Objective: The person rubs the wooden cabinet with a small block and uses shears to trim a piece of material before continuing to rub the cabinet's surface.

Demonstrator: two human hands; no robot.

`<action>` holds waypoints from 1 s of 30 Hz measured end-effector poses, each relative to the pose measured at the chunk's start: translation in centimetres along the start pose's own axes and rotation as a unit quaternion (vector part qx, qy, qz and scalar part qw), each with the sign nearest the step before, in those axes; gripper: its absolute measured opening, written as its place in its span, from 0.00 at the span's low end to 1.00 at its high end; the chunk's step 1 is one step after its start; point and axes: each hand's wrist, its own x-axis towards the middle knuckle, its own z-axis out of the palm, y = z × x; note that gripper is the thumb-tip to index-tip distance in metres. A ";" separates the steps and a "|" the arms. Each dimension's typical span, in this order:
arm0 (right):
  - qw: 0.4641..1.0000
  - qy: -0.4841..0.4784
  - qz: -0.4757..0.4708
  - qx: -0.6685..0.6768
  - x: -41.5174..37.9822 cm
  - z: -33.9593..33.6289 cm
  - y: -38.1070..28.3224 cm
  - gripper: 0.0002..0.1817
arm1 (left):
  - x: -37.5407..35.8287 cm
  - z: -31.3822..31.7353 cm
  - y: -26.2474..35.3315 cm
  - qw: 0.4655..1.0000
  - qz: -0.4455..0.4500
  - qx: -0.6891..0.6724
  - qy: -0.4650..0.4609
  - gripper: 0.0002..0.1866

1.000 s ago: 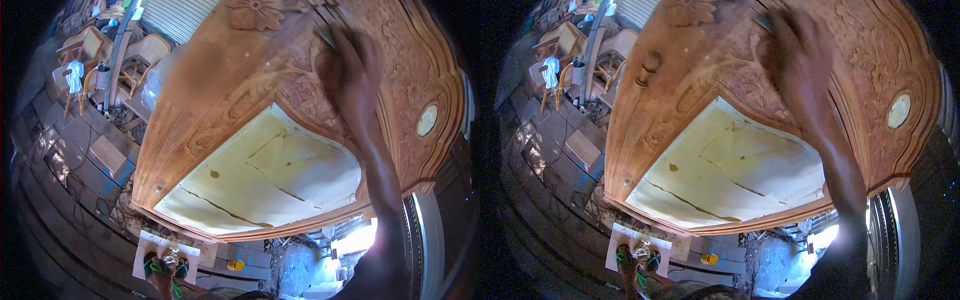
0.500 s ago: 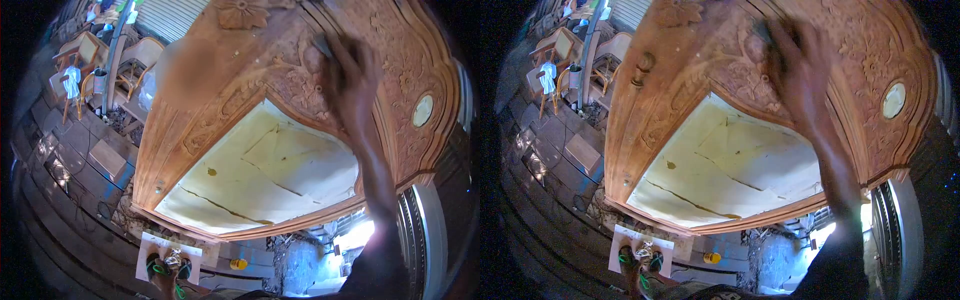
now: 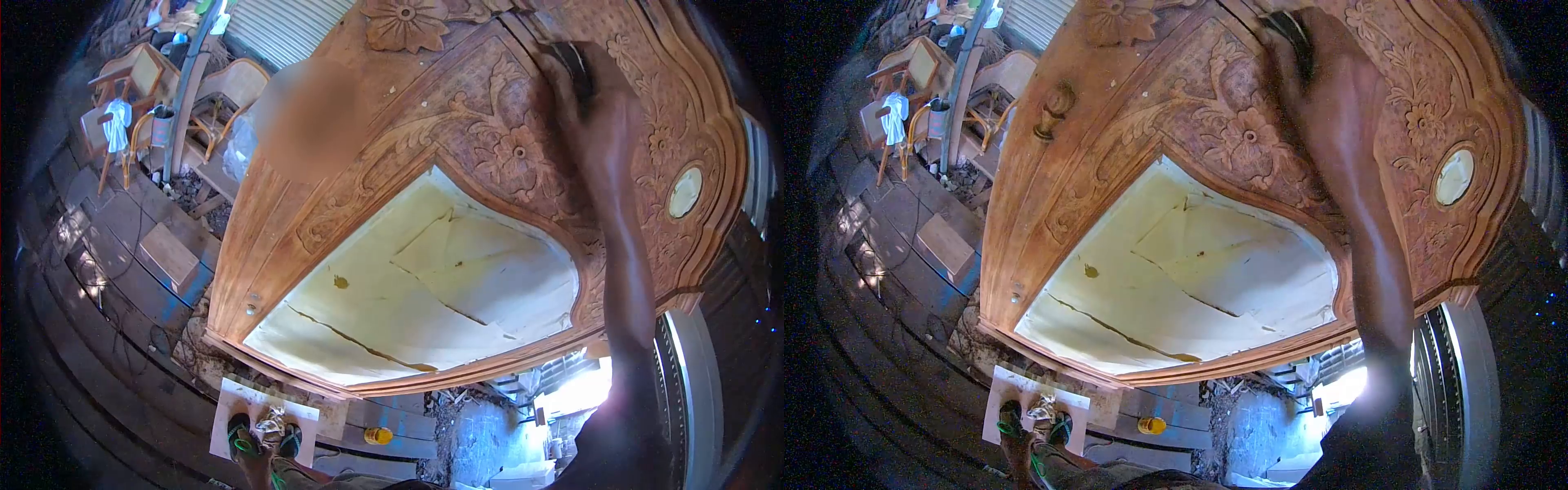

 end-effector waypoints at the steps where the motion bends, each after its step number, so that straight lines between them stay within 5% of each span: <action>1: 0.998 0.004 -0.012 -0.054 0.4 0.0 0.3 0.12 | 0.3 0.2 -0.8 1.000 0.002 0.000 0.000 0.38; 3: 0.994 0.009 -0.024 -0.108 0.6 -0.3 0.3 0.13 | 0.8 0.9 -1.8 0.994 0.091 -0.015 0.064 0.33; 5: 0.998 0.021 0.050 0.010 0.6 -0.7 -0.1 0.13 | 1.3 1.4 -2.2 0.993 0.093 -0.019 0.067 0.32; 8: 1.000 -0.003 -0.020 0.006 0.9 -0.7 1.3 0.13 | 1.6 1.3 -2.5 0.993 0.093 -0.021 0.073 0.31; 11: 0.997 -0.036 0.022 0.064 2.1 -0.4 2.0 0.15 | 1.6 1.7 -2.4 0.993 0.092 -0.024 0.073 0.29; 16: 0.999 -0.051 -0.003 -0.007 2.9 -0.1 0.2 0.18 | 1.2 1.3 -0.4 0.993 0.088 -0.021 0.073 0.27; 19: 0.999 -0.011 -0.052 -0.008 3.2 1.2 1.0 0.19 | 0.3 0.9 3.3 0.977 0.135 0.128 0.102 0.23; 21: 0.997 0.022 -0.050 -0.047 2.1 0.9 1.3 0.17 | 0.4 0.5 4.8 0.998 0.056 -0.027 0.024 0.23; 24: 0.992 -0.047 0.084 0.079 1.0 0.0 1.6 0.18 | 0.4 -0.5 5.8 0.998 -0.004 0.053 -0.035 0.23; 26: 0.999 0.008 0.013 0.033 2.1 0.7 0.9 0.18 | 0.5 0.4 4.0 1.000 -0.008 0.030 0.006 0.24; 28: 0.992 -0.027 0.011 0.122 4.0 -0.3 -2.3 0.03 | 1.3 1.0 2.4 1.000 0.002 0.017 0.026 0.26; 30: 0.994 -0.022 -0.036 0.102 1.1 -0.9 1.4 0.03 | 1.8 1.3 0.5 0.991 0.104 0.019 0.082 0.30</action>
